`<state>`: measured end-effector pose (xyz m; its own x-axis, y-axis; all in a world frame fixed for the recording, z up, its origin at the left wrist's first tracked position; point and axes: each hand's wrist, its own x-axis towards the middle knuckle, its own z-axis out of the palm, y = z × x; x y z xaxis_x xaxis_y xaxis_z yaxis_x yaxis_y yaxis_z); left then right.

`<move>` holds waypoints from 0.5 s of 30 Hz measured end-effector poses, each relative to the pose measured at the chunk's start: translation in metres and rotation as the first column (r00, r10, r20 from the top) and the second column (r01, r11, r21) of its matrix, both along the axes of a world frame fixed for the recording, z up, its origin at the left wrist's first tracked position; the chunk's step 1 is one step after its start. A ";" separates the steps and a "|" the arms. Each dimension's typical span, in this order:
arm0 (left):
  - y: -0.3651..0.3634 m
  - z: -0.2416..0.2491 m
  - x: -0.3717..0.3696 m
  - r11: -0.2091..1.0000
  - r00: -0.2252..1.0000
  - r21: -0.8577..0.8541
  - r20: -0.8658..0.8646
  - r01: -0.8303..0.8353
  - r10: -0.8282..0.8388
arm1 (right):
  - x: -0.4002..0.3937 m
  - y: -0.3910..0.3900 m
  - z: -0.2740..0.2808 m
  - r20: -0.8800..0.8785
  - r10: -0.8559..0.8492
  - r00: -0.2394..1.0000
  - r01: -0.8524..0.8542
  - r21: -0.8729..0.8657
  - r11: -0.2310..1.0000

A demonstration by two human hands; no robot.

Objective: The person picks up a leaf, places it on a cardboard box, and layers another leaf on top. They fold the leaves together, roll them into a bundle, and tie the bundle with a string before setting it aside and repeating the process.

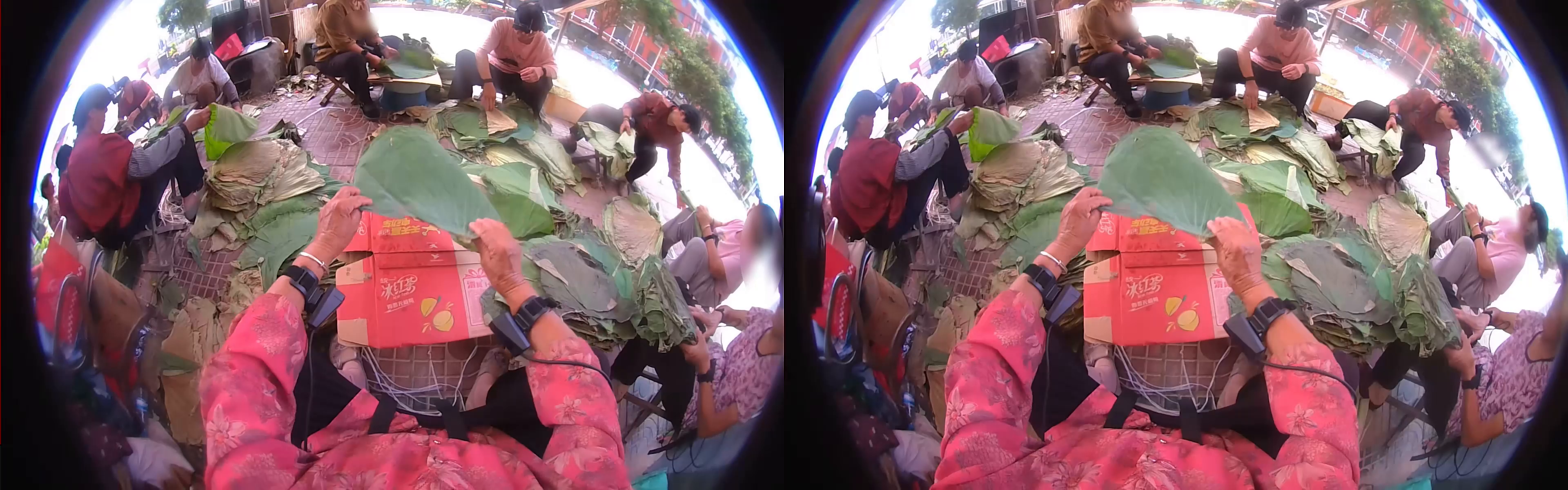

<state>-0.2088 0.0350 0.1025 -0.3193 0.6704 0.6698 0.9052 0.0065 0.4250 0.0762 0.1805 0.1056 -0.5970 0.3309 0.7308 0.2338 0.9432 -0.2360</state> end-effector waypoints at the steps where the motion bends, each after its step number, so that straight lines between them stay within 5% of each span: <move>1: -0.010 -0.023 -0.006 0.998 1.000 -0.055 -0.001 -0.006 0.006 | 0.000 -0.011 -0.024 0.064 0.016 0.998 -0.015 -0.012 1.000; 3: -0.035 -0.065 -0.014 0.973 0.999 -0.226 -0.029 -0.042 0.036 | 0.004 -0.030 -0.074 0.278 0.006 0.961 -0.015 0.031 0.999; 6: -0.056 -0.087 -0.027 0.752 0.992 -0.659 -0.088 0.013 -0.094 | 0.011 -0.063 -0.107 0.455 0.034 0.890 -0.062 0.047 0.997; 10: -0.060 -0.071 -0.024 0.582 0.998 -0.812 0.063 0.035 0.028 | 0.008 -0.081 -0.129 0.385 0.070 0.920 -0.078 0.006 0.997; 14: -0.053 -0.047 -0.011 0.369 0.989 -0.918 -0.141 -0.144 0.037 | 0.007 -0.084 -0.120 0.433 0.115 0.894 -0.110 -0.036 0.993; 15: -0.052 -0.045 -0.005 0.415 0.990 -0.899 -0.134 -0.142 0.048 | 0.009 -0.085 -0.118 0.448 0.123 0.886 -0.109 -0.056 0.992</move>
